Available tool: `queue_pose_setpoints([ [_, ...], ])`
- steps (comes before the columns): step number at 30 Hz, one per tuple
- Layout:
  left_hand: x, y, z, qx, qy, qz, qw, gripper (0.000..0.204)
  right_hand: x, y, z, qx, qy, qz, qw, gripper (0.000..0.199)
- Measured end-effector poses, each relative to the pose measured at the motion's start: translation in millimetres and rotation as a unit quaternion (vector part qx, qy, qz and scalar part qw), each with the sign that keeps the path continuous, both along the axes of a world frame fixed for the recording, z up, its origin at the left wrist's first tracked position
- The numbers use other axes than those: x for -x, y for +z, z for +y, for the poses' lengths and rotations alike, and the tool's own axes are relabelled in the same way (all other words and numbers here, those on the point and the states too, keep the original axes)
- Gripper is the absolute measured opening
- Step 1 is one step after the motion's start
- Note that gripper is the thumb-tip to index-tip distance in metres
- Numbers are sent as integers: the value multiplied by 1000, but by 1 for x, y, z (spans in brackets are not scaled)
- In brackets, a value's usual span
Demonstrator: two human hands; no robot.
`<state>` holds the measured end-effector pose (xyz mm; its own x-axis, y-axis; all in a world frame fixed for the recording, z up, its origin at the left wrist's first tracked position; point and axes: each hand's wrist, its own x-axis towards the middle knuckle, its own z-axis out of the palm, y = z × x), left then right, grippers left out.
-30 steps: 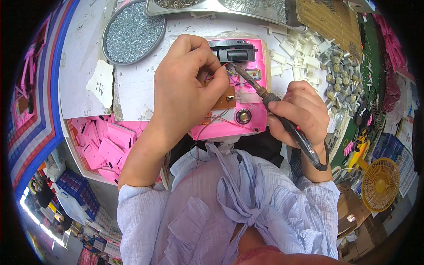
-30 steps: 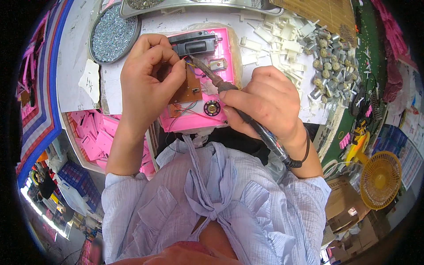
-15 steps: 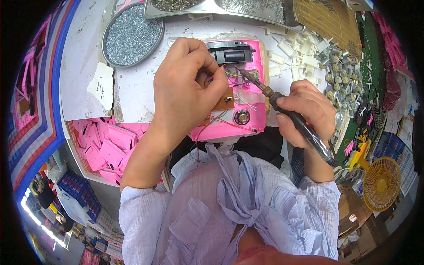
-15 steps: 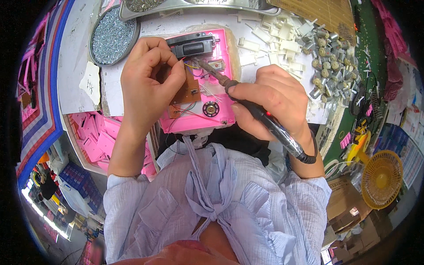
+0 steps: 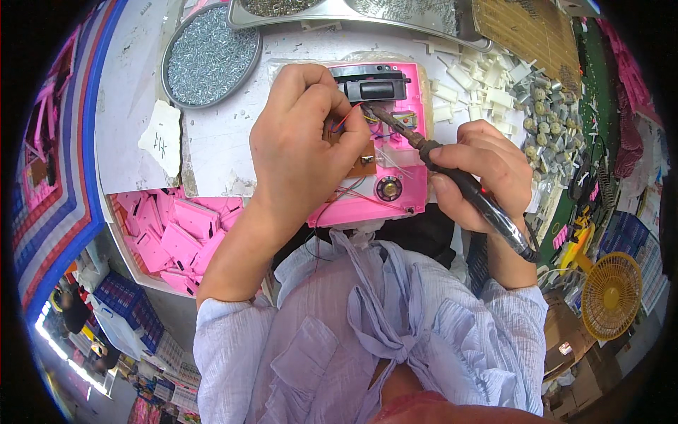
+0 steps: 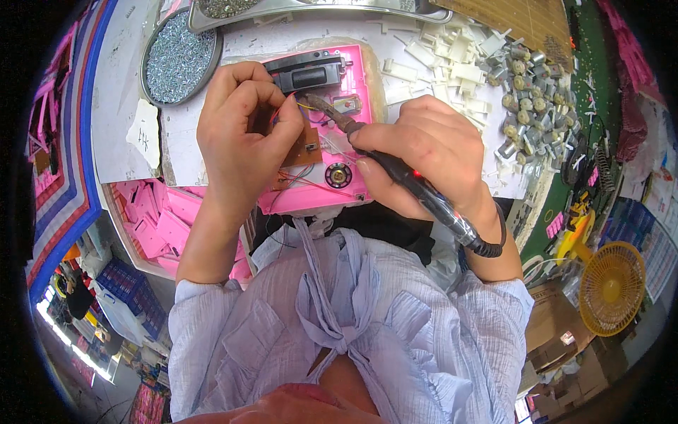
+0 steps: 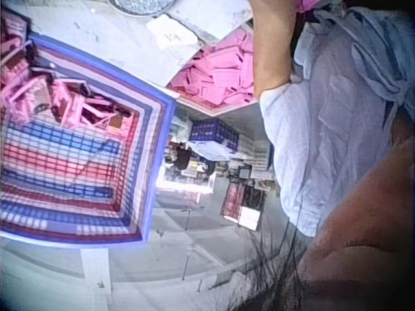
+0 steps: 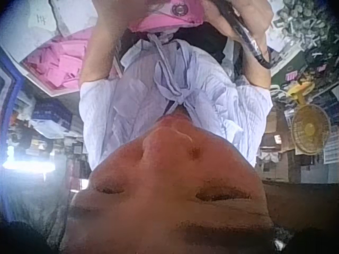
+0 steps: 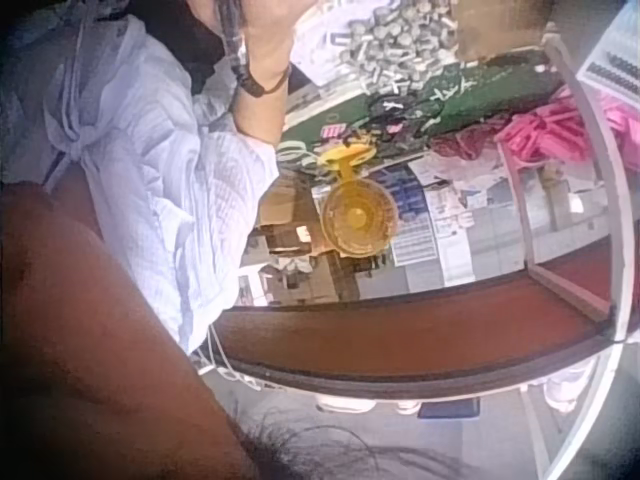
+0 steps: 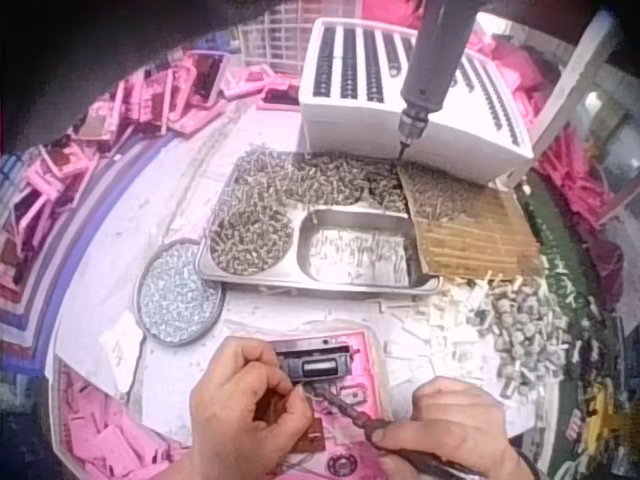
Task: Assembling and soldering internal electronic components of a pink plastic toy casing.
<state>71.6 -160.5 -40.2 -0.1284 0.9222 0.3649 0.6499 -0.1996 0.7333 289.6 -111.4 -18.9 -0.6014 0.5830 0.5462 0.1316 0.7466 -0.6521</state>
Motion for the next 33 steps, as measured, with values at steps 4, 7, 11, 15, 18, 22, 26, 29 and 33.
queue_pose_setpoints([
  [4,-1,0,0,1,4,-2,1000,16,-1,2,0,1,7,-14,1000,23],
  [7,-1,-3,-1,-10,7,-6,1000,16,-2,4,0,1,20,-24,1000,22],
  [11,-2,-3,-1,-14,8,-1,1000,16,1,0,0,2,-2,4,1000,25],
  [15,-2,-1,-2,-7,8,3,1000,16,0,1,1,-2,1,2,1000,25],
  [18,-1,-3,-1,-27,2,10,1000,16,-1,1,1,0,2,-2,1000,25],
  [22,-1,-1,-2,-15,4,2,1000,11,-2,5,0,2,8,-8,1000,26],
  [26,-1,0,-3,-6,6,0,1000,11,-8,9,-2,-1,5,-8,1000,27],
  [29,-1,0,-2,-10,6,11,1000,12,-13,11,-4,-1,0,-4,1000,28],
  [33,-1,-3,-2,-19,7,12,1000,15,-19,13,-5,1,-2,-5,1000,29],
])
